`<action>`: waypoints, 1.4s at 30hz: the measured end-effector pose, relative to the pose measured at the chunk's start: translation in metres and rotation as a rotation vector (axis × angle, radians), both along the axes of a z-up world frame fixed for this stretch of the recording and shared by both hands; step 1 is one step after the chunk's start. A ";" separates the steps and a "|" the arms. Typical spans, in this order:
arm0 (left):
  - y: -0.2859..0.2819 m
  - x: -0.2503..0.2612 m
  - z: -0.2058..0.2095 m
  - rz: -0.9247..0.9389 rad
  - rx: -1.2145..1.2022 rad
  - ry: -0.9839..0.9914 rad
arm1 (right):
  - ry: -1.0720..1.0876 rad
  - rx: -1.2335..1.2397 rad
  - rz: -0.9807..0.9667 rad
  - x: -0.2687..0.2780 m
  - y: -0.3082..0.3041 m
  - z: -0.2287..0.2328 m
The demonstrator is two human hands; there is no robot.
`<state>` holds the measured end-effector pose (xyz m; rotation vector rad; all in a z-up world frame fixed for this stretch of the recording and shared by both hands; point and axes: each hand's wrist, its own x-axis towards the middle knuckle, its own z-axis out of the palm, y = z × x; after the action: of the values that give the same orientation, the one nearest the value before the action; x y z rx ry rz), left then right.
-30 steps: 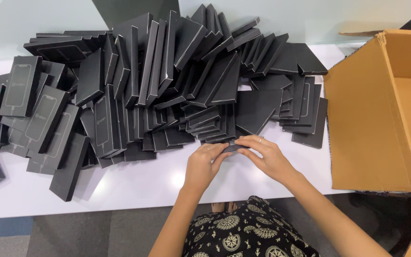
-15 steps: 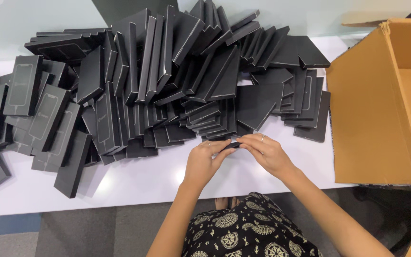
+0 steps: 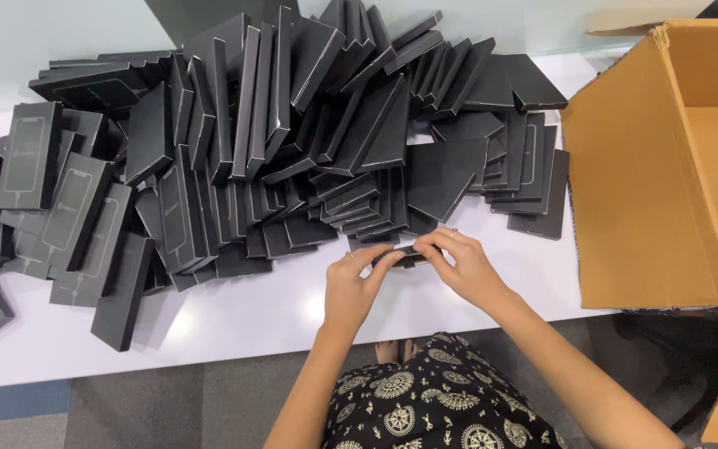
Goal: The person picks up black product boxes from a large pile on a workstation and places them into a cardboard box.
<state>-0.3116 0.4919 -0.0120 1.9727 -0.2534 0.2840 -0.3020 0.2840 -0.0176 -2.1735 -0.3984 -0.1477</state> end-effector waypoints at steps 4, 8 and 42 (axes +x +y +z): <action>0.000 0.002 -0.006 0.004 0.041 -0.016 | -0.022 0.020 -0.034 -0.002 0.002 -0.002; -0.002 0.008 -0.013 0.028 0.040 -0.126 | -0.038 0.019 -0.041 -0.002 0.005 -0.001; 0.013 0.028 -0.013 -0.203 -0.178 0.408 | -0.022 -0.326 -0.067 0.013 0.021 0.025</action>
<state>-0.2838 0.5051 -0.0248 1.7661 -0.1554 -0.2200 -0.2894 0.3048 0.0073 -2.5095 -0.3828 -0.1530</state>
